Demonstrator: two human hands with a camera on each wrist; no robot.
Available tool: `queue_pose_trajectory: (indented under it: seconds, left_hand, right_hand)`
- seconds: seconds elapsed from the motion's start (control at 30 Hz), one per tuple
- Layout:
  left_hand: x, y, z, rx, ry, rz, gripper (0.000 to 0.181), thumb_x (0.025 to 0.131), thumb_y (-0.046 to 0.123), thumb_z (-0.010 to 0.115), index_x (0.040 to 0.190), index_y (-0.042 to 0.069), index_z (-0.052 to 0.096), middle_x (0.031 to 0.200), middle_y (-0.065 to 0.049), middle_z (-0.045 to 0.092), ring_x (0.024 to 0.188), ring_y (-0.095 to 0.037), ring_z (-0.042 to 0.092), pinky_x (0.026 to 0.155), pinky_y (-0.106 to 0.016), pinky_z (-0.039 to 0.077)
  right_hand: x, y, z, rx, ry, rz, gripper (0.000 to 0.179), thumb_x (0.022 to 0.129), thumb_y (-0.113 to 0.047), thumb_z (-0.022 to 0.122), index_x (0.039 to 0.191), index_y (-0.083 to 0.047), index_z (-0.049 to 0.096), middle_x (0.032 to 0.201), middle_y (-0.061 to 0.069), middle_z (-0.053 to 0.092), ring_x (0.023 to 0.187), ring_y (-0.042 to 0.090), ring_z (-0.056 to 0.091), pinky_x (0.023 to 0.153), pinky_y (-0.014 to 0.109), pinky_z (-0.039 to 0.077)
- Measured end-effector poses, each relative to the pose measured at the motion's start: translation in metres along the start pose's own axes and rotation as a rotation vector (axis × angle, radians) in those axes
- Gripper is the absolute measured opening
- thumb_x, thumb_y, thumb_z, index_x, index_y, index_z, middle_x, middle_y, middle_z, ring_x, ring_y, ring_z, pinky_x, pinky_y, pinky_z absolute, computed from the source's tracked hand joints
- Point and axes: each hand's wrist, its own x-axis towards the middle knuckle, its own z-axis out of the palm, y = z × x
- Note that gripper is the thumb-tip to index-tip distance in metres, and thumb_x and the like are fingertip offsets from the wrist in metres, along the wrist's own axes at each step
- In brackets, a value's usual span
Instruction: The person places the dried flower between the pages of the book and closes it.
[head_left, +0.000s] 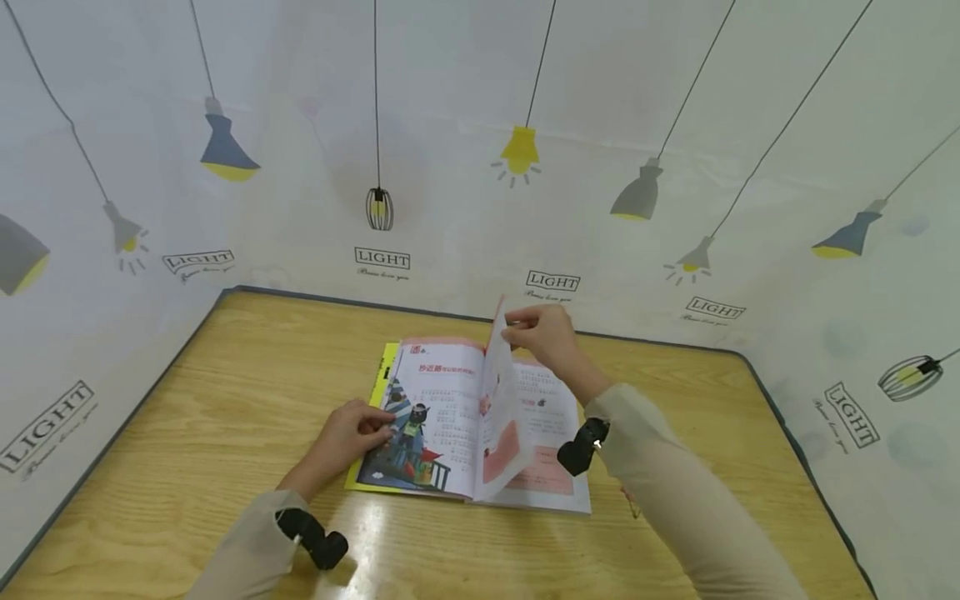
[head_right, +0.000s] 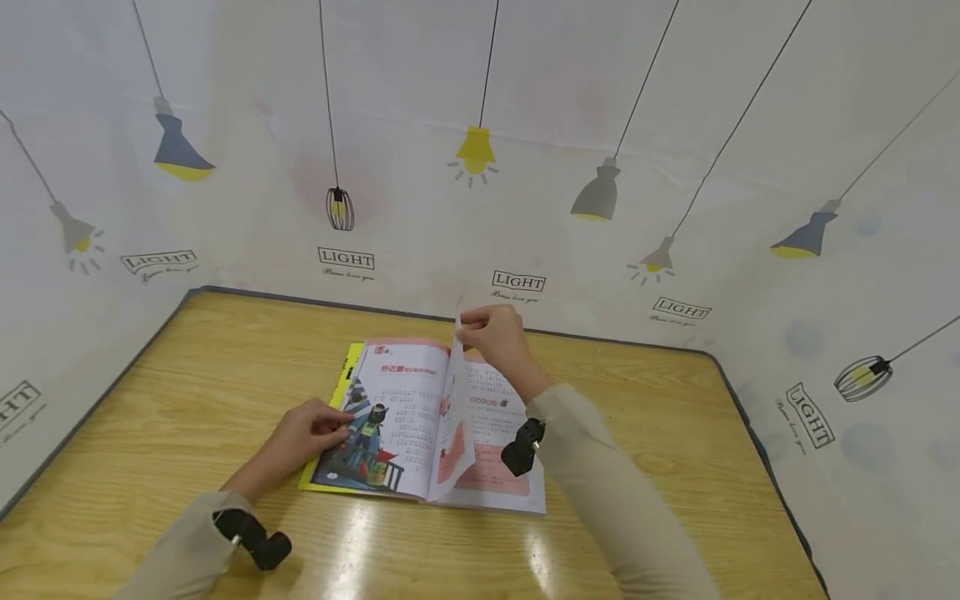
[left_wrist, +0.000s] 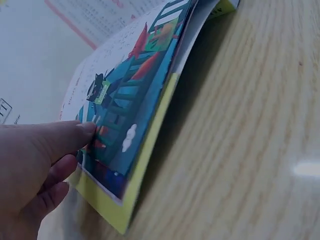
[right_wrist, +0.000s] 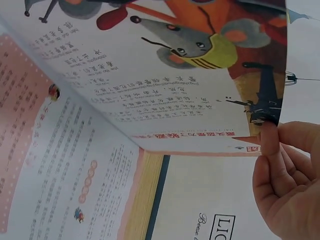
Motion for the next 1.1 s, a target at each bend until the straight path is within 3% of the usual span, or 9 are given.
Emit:
queue_pose_trajectory:
  seconds: [0.13,0.27,0.47,0.6,0.7,0.87,1.0,1.1]
  left_hand:
    - [0.003,0.014,-0.006,0.047,0.026,0.083,0.016,0.081,0.009,0.069,0.097,0.004,0.072,0.081,-0.001,0.051,0.074,-0.014,0.049,0.065,-0.028,0.043]
    - [0.009,0.038,-0.011,0.056,0.073,0.169,0.017,0.082,0.010,0.069,0.098,0.003,0.071,0.084,-0.004,0.054,0.076,-0.015,0.053,0.068,-0.031,0.047]
    - [0.012,0.095,-0.016,-0.020,0.105,0.253,0.017,0.084,0.011,0.067,0.099,0.005,0.070,0.086,-0.003,0.058,0.077,-0.014,0.056,0.068,-0.029,0.049]
    - [0.011,0.126,-0.014,-0.043,0.084,0.290,0.021,0.086,0.016,0.065,0.105,0.007,0.068,0.087,-0.003,0.060,0.074,-0.014,0.058,0.064,-0.026,0.049]
    - [0.011,0.140,-0.010,-0.038,0.056,0.289,0.027,0.086,0.022,0.065,0.109,0.008,0.067,0.092,-0.006,0.062,0.072,-0.014,0.059,0.062,-0.025,0.048]
    - [0.010,0.150,-0.005,0.015,0.045,0.248,0.031,0.083,0.028,0.069,0.110,0.013,0.067,0.097,-0.006,0.064,0.069,-0.012,0.059,0.060,-0.025,0.048]
    - [0.010,0.152,-0.004,0.030,0.043,0.210,0.028,0.081,0.022,0.071,0.107,0.011,0.069,0.102,-0.005,0.064,0.073,-0.013,0.060,0.060,-0.023,0.048]
    - [0.008,0.153,-0.006,0.029,0.030,0.176,0.025,0.081,0.013,0.070,0.105,0.005,0.069,0.103,-0.006,0.066,0.070,-0.011,0.061,0.057,-0.023,0.047]
  right_hand:
    - [0.003,-0.005,0.009,0.021,0.007,0.006,0.032,0.081,-0.006,0.067,0.111,0.002,0.064,0.091,0.015,0.068,0.076,0.023,0.066,0.084,0.038,0.046]
    - [0.006,-0.009,0.018,0.041,0.016,0.018,0.029,0.081,-0.007,0.067,0.109,0.000,0.065,0.089,0.013,0.068,0.075,0.021,0.066,0.082,0.038,0.047]
    - [0.006,-0.014,0.030,0.070,0.022,0.015,0.028,0.080,-0.006,0.067,0.107,0.001,0.066,0.089,0.013,0.068,0.072,0.020,0.066,0.076,0.035,0.049]
    - [0.007,-0.015,0.036,0.061,0.032,-0.015,0.028,0.080,-0.007,0.068,0.107,0.001,0.066,0.088,0.013,0.068,0.070,0.020,0.066,0.070,0.034,0.051]
    - [0.007,-0.015,0.040,0.063,0.039,-0.028,0.027,0.080,-0.007,0.069,0.106,0.000,0.067,0.086,0.013,0.068,0.070,0.019,0.066,0.068,0.035,0.051]
    - [0.008,-0.015,0.048,0.087,0.059,-0.037,0.027,0.080,-0.007,0.069,0.106,0.000,0.067,0.082,0.012,0.069,0.068,0.020,0.066,0.058,0.030,0.049]
    - [0.008,-0.015,0.054,0.099,0.087,-0.040,0.026,0.079,-0.006,0.069,0.105,-0.001,0.068,0.078,0.010,0.068,0.065,0.020,0.066,0.046,0.023,0.038]
    - [0.008,-0.016,0.058,0.111,0.106,-0.033,0.025,0.079,-0.005,0.069,0.104,-0.001,0.068,0.076,0.010,0.068,0.064,0.020,0.066,0.046,0.023,0.036]
